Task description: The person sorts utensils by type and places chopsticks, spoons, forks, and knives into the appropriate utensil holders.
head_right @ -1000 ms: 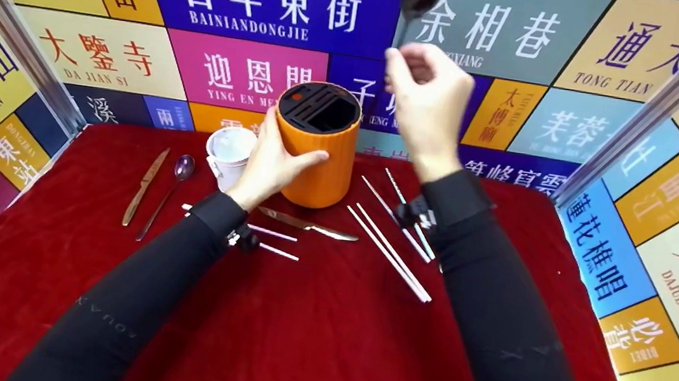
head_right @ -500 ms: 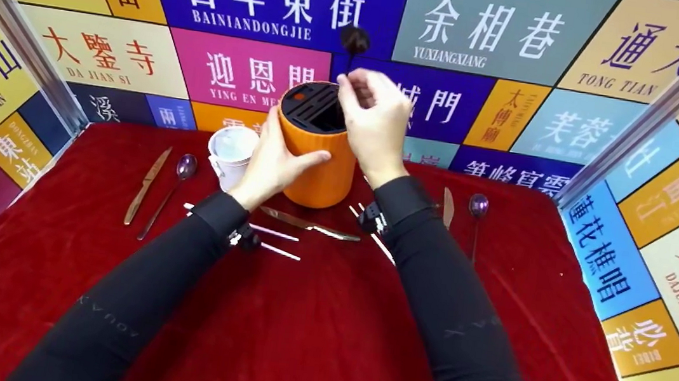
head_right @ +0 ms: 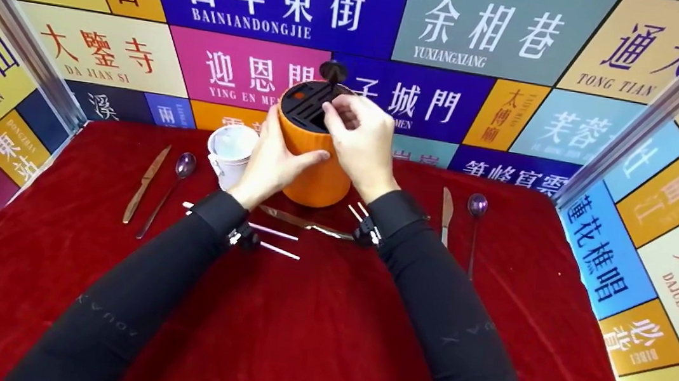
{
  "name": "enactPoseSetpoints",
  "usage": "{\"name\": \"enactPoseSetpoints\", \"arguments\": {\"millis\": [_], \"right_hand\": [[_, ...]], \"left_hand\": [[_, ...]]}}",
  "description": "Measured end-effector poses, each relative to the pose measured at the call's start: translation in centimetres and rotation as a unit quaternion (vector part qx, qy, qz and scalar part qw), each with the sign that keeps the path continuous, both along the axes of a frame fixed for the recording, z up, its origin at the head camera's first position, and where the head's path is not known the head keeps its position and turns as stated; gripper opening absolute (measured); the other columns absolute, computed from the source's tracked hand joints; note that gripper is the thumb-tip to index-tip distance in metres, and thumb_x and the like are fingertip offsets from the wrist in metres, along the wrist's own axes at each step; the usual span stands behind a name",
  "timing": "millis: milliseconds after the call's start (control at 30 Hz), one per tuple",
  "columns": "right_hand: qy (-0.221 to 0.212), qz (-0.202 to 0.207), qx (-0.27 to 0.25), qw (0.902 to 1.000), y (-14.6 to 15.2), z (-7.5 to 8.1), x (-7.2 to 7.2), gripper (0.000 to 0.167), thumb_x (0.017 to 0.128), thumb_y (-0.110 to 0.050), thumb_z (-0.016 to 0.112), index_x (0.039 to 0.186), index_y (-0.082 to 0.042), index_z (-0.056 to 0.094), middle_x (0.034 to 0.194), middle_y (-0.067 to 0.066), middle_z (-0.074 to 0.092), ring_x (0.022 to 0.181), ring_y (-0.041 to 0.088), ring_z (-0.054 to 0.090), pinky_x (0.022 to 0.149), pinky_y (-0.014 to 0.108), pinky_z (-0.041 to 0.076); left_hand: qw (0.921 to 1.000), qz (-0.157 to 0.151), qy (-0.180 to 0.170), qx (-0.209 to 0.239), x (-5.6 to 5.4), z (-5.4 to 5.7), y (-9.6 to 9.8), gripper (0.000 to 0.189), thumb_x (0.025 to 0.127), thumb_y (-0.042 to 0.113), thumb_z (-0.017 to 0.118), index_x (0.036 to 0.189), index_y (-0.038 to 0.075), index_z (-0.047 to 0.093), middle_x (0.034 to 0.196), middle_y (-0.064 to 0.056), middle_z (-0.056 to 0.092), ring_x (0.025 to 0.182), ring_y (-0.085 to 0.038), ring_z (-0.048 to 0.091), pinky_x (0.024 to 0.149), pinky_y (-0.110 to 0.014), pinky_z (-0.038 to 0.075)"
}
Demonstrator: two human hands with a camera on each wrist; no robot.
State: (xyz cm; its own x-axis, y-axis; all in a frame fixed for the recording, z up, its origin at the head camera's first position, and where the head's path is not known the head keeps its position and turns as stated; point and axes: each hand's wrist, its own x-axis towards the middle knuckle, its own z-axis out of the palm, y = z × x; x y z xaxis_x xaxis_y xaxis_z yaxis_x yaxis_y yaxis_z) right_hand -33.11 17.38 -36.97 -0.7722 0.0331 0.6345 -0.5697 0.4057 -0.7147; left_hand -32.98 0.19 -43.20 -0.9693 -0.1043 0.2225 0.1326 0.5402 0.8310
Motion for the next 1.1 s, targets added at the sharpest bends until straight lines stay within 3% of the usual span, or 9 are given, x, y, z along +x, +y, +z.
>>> {"name": "enactPoseSetpoints", "arguments": {"millis": [233, 467, 900, 1100], "right_hand": [[0.004, 0.005, 0.051, 0.9987, 0.3, -1.0, 0.1, 0.018, 0.099, -0.027, 0.085, 0.105, -0.01, 0.086, 0.093, 0.008, 0.082, 0.075, 0.009, 0.068, 0.072, 0.016, 0.056], [-0.021, 0.01, 0.073, 0.9971, 0.9, -1.9, -0.4, 0.017, 0.099, -0.029, 0.084, 0.105, -0.014, 0.088, 0.092, 0.005, 0.083, 0.073, 0.01, 0.067, 0.069, 0.017, 0.053], [-0.013, 0.026, 0.133, 0.9907, 1.2, -1.8, -0.7, 0.011, 0.099, -0.022, 0.084, 0.101, -0.011, 0.089, 0.105, 0.004, 0.082, 0.084, 0.012, 0.063, 0.074, 0.019, 0.046], [-0.016, 0.026, 0.15, 0.9883, 1.8, -2.0, -0.7, 0.018, 0.1, -0.023, 0.083, 0.099, -0.005, 0.087, 0.114, 0.009, 0.074, 0.086, 0.016, 0.058, 0.076, 0.022, 0.044]], "left_hand": [[1.0, -0.002, -0.003, 0.0, 0.0, 0.0, 0.0, 0.13, 0.084, 0.056, 0.093, 0.176, 0.011, 0.013, 0.174, -0.018, 0.038, 0.156, -0.031, 0.048, 0.133, -0.042, 0.039], [1.0, 0.002, -0.007, -0.007, 0.0, 0.1, 0.1, 0.131, 0.083, 0.057, 0.093, 0.176, 0.011, 0.013, 0.174, -0.017, 0.038, 0.156, -0.032, 0.049, 0.132, -0.042, 0.04], [1.0, -0.001, 0.001, -0.003, 0.0, -0.1, 0.0, 0.132, 0.083, 0.059, 0.093, 0.176, 0.01, 0.014, 0.175, -0.017, 0.037, 0.157, -0.032, 0.048, 0.133, -0.044, 0.04], [1.0, -0.001, 0.003, 0.003, 0.0, -0.1, 0.0, 0.13, 0.083, 0.057, 0.093, 0.176, 0.011, 0.015, 0.175, -0.017, 0.037, 0.157, -0.031, 0.048, 0.133, -0.043, 0.04]]}}
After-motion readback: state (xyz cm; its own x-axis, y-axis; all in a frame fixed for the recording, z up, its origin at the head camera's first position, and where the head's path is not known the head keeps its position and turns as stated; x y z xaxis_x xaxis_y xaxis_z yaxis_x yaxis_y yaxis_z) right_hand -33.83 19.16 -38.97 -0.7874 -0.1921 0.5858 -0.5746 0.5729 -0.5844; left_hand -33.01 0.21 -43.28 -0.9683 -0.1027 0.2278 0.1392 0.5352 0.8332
